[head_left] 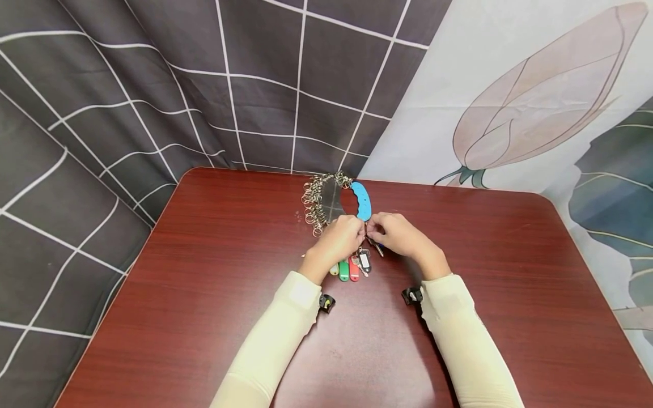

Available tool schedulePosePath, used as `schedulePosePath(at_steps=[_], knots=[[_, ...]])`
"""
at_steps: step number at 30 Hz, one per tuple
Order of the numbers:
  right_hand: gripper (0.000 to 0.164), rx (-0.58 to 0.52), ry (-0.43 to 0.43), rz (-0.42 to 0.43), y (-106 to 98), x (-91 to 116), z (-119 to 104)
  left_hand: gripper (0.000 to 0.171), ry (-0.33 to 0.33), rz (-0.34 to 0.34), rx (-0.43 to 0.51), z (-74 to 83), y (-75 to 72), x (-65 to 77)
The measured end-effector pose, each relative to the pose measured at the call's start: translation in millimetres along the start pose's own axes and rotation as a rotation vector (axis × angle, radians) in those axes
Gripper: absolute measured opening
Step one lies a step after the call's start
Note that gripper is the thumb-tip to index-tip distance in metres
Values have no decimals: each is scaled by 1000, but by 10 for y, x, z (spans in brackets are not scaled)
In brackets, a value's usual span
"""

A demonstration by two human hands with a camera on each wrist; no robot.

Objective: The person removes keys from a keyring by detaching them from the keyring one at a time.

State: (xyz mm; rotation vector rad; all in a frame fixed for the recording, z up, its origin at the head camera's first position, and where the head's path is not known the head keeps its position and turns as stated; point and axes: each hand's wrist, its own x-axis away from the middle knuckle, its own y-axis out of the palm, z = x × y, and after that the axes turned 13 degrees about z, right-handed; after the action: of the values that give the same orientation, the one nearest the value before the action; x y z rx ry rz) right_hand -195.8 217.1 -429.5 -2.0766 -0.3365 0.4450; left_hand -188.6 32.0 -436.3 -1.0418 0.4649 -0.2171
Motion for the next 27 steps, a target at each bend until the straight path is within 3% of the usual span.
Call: schedulePosePath(at_steps=[8,18,27], knots=[[4,-23,43,31,21,17,-5,15,-31,23,82,-12,-19,6],[3,-30,67,80,44,13,-47,11,-41,93,120,-46,-35,25],[6,-3,31,141,20,9,-46,8,-72,136,191,-46,-54,7]])
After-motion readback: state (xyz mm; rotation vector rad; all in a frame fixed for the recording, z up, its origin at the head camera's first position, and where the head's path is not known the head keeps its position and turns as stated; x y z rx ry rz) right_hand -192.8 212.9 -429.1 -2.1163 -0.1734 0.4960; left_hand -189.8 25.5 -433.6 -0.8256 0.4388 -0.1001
